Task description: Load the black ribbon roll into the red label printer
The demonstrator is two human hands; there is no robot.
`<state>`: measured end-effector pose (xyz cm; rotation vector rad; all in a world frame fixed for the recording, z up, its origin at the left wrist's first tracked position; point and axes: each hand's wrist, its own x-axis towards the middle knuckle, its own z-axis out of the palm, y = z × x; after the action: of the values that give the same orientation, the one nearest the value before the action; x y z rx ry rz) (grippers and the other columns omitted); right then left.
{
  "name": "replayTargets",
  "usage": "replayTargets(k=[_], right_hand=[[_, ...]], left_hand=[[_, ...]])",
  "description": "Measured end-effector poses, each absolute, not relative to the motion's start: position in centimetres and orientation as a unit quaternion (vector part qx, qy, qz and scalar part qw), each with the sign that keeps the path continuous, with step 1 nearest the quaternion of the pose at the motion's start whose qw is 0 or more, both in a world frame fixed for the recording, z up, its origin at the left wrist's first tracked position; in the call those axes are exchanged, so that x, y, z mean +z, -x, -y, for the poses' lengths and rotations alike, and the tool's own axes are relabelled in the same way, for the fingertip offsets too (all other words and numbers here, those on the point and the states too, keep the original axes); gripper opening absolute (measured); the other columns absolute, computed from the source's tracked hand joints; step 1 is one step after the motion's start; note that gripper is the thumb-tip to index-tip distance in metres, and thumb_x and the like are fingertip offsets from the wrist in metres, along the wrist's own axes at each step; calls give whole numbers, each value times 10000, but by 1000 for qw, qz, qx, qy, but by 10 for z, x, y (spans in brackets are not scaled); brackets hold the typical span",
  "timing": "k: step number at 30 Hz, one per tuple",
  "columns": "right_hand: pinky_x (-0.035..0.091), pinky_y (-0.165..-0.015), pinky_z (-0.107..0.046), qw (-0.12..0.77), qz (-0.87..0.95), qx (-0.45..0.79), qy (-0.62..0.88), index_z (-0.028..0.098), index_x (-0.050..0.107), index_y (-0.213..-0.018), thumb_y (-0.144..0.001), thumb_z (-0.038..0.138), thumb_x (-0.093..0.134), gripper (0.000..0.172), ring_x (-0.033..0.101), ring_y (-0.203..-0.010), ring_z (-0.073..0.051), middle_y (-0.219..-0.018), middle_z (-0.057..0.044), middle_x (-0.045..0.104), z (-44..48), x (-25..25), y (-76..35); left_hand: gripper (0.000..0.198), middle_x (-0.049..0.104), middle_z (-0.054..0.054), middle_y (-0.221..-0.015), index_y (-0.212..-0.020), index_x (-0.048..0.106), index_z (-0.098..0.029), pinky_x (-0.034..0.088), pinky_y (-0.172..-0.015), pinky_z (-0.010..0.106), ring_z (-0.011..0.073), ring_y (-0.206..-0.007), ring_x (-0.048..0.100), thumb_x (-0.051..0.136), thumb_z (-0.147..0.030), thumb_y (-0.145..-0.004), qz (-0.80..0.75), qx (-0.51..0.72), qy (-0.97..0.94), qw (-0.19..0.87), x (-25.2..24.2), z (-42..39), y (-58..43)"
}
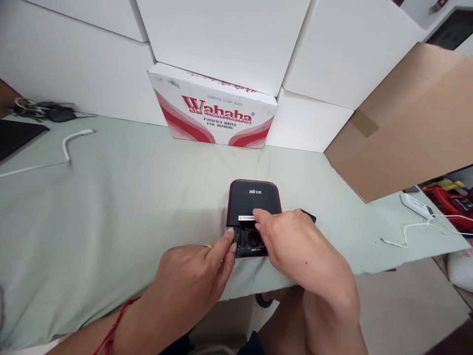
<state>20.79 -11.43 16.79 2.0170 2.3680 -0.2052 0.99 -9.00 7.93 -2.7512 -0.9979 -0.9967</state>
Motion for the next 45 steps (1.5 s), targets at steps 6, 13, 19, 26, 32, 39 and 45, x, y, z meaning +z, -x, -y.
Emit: replayTargets(k=[6, 13, 19, 26, 32, 39, 45], right_hand=[[423, -541, -281, 129, -762, -66, -631, 182, 750, -1029, -987, 92, 486, 282, 683, -538, -191, -657, -37, 730, 110, 165, -195], [480, -587, -283, 43, -751, -97, -651, 208, 767, -1124, -1057, 175, 430, 345, 708, -591, -192, -725, -44, 768, 112, 161, -206], [578, -644, -276, -68, -755, -113, -643, 252, 784, -1204, -1081, 239, 475, 332, 780, -699, -183, -889, -23, 843, 113, 164, -216], [628, -786, -236, -223, -763, -116, -595, 252, 787, -1218, -1079, 217, 536, 289, 817, -889, -155, -1059, 1, 860, 126, 175, -206], [578, -799, -312, -59, -709, -92, -697, 288, 792, -1222, -1058, 249, 509, 329, 791, -902, -219, -1051, -34, 847, 94, 151, -211], [481, -819, -337, 98, -725, -113, -672, 260, 769, -1230, -994, 184, 520, 352, 751, -1054, -272, -1214, -77, 812, 45, 133, -216], [417, -725, -308, 151, -746, -106, -639, 261, 763, -1124, -976, 210, 569, 249, 738, -923, -234, -1052, -49, 823, 50, 139, -214]], left_hand=[[334, 618, -30, -486, -1040, 750, -61, 287, -389, 331, 171, -343, 577, 422, -123, -1045, 325, -325, 888, 13, 80, 88, -10], [345, 584, -35, -468, -1032, 757, -83, 229, -399, 322, 157, -333, 547, 414, -112, -1029, 326, -315, 892, 14, 82, 88, -6], [284, 589, -27, -449, -1044, 731, -78, 195, -411, 323, 174, -321, 540, 454, -120, -999, 320, -298, 899, -5, 80, 86, -6], [215, 598, -8, -455, -786, 612, -200, 167, -428, 341, 213, -338, 571, 512, -122, -959, 323, -255, 911, -38, 84, 79, -8], [293, 583, -15, -461, -781, 597, -206, 222, -409, 358, 215, -338, 561, 432, -104, -1002, 319, -302, 898, -19, 76, 81, -13], [315, 623, -18, -488, -1032, 703, -94, 321, -396, 347, 196, -365, 589, 399, -168, -1062, 350, -329, 877, 29, 70, 91, -19], [304, 607, -17, -482, -1061, 725, -61, 337, -392, 327, 184, -359, 580, 445, -177, -1044, 351, -315, 881, 26, 74, 94, -18]])
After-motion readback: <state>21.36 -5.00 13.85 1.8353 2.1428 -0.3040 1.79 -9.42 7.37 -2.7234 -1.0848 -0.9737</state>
